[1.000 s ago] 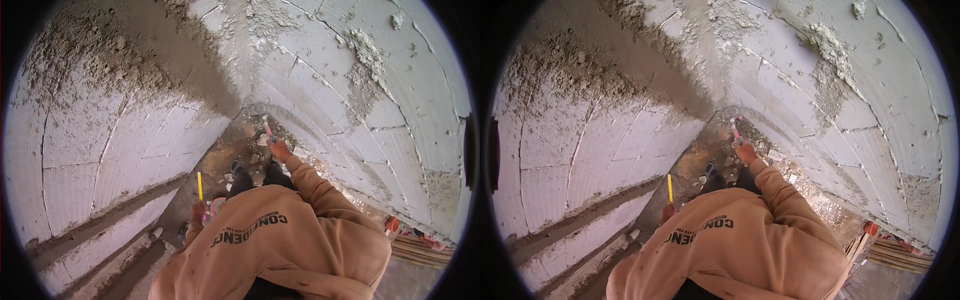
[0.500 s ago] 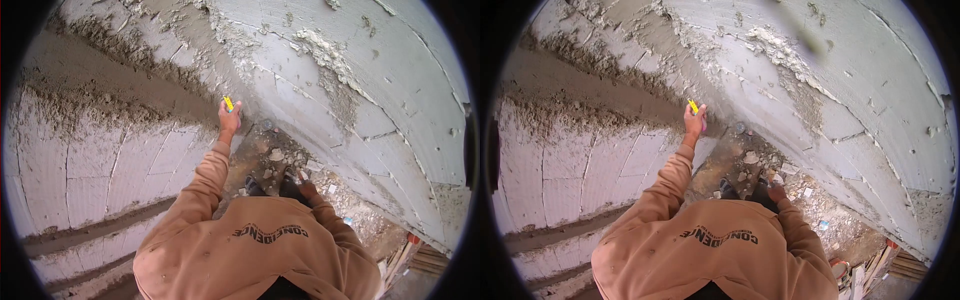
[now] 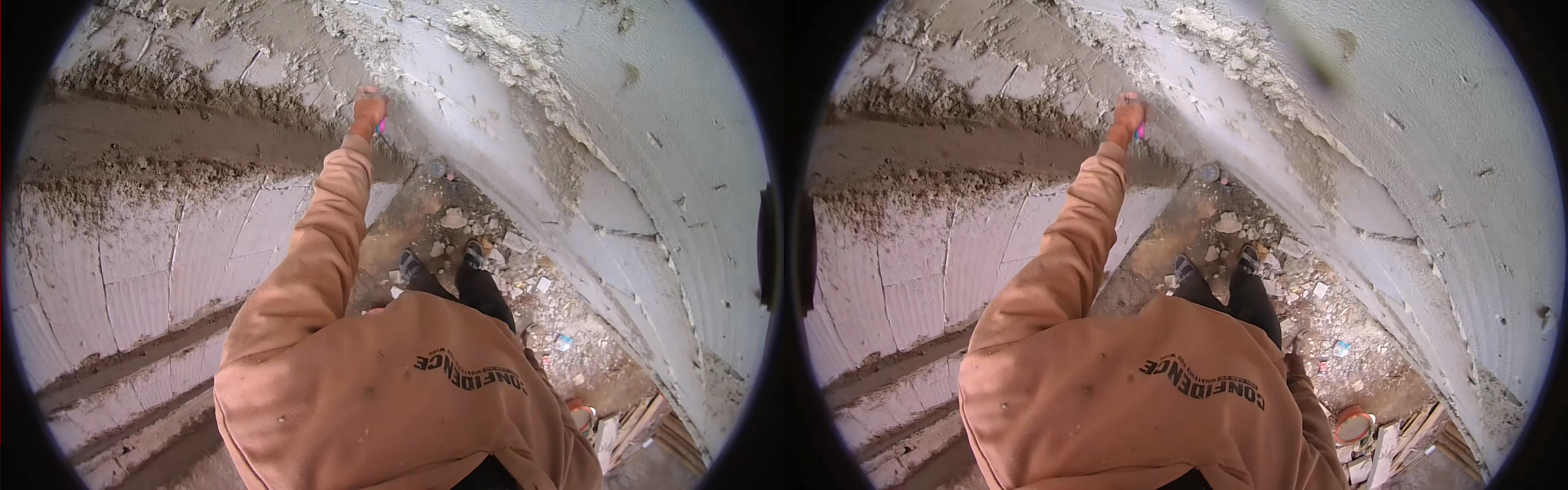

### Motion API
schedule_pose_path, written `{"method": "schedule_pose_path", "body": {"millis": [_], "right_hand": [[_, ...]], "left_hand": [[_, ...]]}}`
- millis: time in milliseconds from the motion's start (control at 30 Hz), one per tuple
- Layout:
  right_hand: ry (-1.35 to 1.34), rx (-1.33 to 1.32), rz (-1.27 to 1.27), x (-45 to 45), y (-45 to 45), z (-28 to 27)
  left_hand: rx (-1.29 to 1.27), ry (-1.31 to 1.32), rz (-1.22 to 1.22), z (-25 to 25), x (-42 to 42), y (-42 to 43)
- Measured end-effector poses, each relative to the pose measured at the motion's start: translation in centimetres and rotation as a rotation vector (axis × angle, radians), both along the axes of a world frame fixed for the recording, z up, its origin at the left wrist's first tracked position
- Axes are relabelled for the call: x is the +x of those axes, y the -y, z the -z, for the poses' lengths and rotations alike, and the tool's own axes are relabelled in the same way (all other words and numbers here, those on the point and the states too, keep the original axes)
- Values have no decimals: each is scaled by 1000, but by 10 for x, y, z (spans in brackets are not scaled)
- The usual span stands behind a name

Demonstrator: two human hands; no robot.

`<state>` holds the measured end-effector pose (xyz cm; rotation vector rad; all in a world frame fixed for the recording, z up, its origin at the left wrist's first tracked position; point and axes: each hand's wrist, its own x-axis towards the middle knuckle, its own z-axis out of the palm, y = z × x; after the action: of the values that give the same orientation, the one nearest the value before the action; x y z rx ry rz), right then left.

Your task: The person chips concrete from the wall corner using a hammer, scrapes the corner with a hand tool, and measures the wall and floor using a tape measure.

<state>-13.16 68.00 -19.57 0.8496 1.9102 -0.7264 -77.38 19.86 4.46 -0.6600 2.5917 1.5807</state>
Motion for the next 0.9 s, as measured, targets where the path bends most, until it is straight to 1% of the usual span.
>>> {"method": "schedule_pose_path", "body": {"millis": [33, 100, 200, 300, 400, 500, 600, 700, 733, 900], "right_hand": [[-8, 1, -27, -2, -1, 2], [-45, -9, -70, -7, 0, 4], [-91, -9, -131, -19, 0, 5], [-131, -3, -183, -30, -1, 3], [-170, 7, -230, -42, -3, 1], [-208, 25, -284, -48, -5, -3], [-250, 14, -316, -56, -7, -12], [-280, -76, -331, -56, -19, -8], [-232, -65, -510, -59, -21, -4], [-74, -22, -395, -33, -29, -20]], "left_hand": [[0, 13, -26, 10, 4, 5], [5, 37, -75, 10, 17, 2], [130, 84, -47, 4, 40, -3], [202, 84, -15, 22, 47, 5], [464, 15, -63, 22, 46, 3], [485, -56, -4, 2, 32, 3], [420, -155, 61, -14, 10, 6], [402, -185, 111, -23, -5, 12], [415, -181, 121, -26, -8, 14], [440, -177, 182, -33, -8, 14]]}}
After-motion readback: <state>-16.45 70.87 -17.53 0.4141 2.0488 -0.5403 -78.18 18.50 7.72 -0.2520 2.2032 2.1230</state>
